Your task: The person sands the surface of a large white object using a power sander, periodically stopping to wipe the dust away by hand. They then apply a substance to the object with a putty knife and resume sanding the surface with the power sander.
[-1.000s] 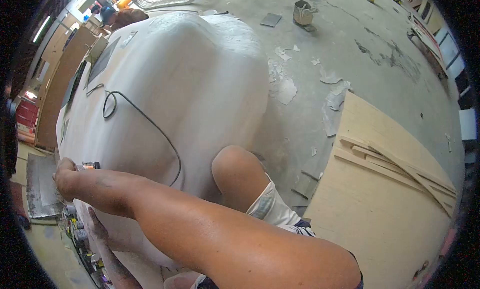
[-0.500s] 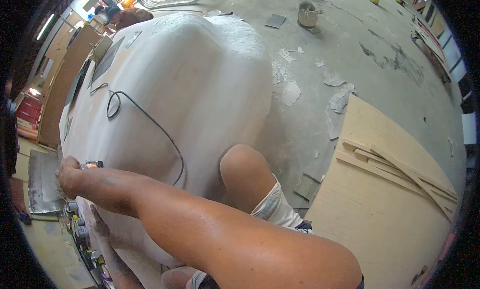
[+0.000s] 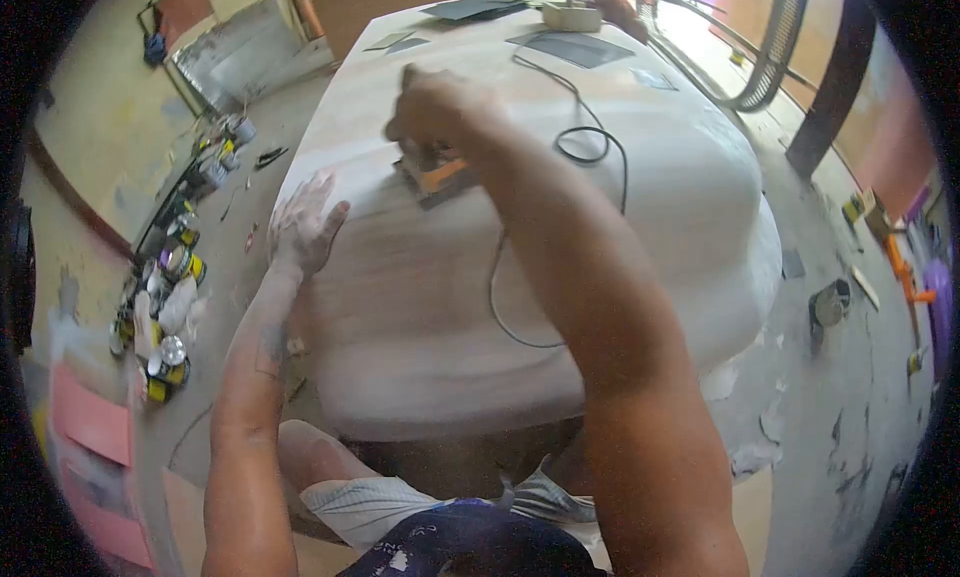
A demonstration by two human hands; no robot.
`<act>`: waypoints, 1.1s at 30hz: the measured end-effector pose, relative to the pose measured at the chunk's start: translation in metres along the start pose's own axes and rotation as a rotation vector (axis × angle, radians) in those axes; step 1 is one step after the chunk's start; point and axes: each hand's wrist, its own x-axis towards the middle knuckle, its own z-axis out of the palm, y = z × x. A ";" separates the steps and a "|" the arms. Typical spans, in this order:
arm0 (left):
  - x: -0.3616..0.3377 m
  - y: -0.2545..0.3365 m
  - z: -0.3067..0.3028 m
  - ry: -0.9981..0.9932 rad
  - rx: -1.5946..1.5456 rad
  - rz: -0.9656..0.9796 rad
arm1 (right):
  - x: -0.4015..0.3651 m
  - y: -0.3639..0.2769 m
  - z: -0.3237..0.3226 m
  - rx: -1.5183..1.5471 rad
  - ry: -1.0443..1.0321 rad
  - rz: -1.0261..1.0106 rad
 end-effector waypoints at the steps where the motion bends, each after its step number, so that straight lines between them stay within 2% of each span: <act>1: 0.000 -0.001 0.001 -0.009 -0.006 -0.003 | -0.001 0.004 -0.003 0.020 -0.008 0.032; 4: 0.003 0.007 -0.001 -0.062 0.000 -0.055 | 0.000 0.029 -0.010 -0.082 0.076 0.041; 7: 0.004 0.008 0.000 -0.076 0.004 -0.065 | -0.002 0.043 -0.017 -0.062 0.044 0.109; 11: 0.004 0.007 0.002 -0.081 -0.004 -0.072 | -0.003 0.064 -0.019 0.001 0.138 0.008; 12: 0.004 0.007 0.001 -0.082 -0.006 -0.071 | -0.003 0.064 -0.018 -0.033 0.204 -0.073; 15: 0.002 0.007 0.001 -0.070 -0.012 -0.069 | -0.011 0.069 -0.031 -0.038 0.117 0.034; 19: 0.002 0.012 0.009 -0.010 0.013 -0.043 | 0.003 0.074 -0.036 -0.122 0.147 0.047; 20: 0.001 0.016 0.013 0.007 0.029 -0.033 | 0.004 0.072 -0.039 -0.101 0.082 0.173; 22: 0.002 0.048 0.018 0.013 0.004 0.054 | 0.029 0.094 -0.044 -0.429 0.146 -0.098; 23: 0.002 0.069 0.022 0.012 -0.011 0.099 | 0.027 0.086 -0.044 -0.358 0.130 -0.026; 25: -0.005 0.110 0.034 0.133 -0.191 0.288 | 0.021 0.071 -0.044 -0.218 0.111 0.120; 27: -0.016 0.153 0.026 0.091 -0.308 0.405 | 0.028 0.075 -0.045 -0.212 0.060 0.136; 28: -0.021 0.166 0.023 0.034 -0.348 0.522 | 0.034 0.093 -0.047 -0.251 0.047 0.009; 32: -0.038 0.166 0.023 -0.124 -0.639 0.851 | 0.011 0.090 -0.041 -0.101 0.089 0.027; 33: -0.040 0.160 0.019 -0.151 -0.660 0.826 | 0.006 0.084 -0.040 -0.068 0.087 0.038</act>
